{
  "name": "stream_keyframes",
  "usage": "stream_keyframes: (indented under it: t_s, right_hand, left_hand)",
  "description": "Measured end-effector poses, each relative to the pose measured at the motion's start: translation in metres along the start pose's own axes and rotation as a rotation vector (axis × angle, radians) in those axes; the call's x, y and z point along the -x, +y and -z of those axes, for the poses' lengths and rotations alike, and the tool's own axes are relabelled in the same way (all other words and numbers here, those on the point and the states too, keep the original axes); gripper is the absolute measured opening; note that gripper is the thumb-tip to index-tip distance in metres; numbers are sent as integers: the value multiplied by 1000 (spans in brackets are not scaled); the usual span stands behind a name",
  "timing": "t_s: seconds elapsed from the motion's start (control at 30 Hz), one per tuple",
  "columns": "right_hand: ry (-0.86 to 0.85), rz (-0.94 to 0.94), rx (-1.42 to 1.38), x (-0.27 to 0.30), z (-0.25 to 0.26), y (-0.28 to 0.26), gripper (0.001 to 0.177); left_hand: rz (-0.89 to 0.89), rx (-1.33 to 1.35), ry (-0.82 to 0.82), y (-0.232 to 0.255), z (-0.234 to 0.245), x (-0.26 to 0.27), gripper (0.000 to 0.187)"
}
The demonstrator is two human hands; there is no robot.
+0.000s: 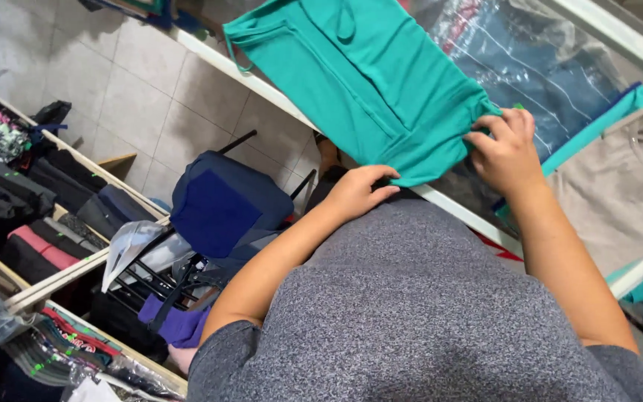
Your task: Folding a green tank top on a glass display counter in a clothing store
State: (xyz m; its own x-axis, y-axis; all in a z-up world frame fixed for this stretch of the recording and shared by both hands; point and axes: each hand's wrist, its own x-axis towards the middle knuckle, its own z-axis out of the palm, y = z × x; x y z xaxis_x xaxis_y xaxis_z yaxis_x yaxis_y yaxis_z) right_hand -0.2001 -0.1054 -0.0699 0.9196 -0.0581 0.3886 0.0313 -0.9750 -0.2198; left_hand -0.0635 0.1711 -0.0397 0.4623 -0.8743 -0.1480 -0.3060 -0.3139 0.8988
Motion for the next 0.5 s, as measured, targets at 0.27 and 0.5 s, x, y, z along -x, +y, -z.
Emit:
stream_keyframes:
  t_s: [0.27,0.5]
  right_hand:
    - [-65,-253,-11,-34,23,-20,37]
    - [-210,-362,-126,-56,-6,-15,69]
  left_hand:
    - [30,-571,274,8,-9,-11,48]
    - [53,-586,294,11,-29,-15,21]
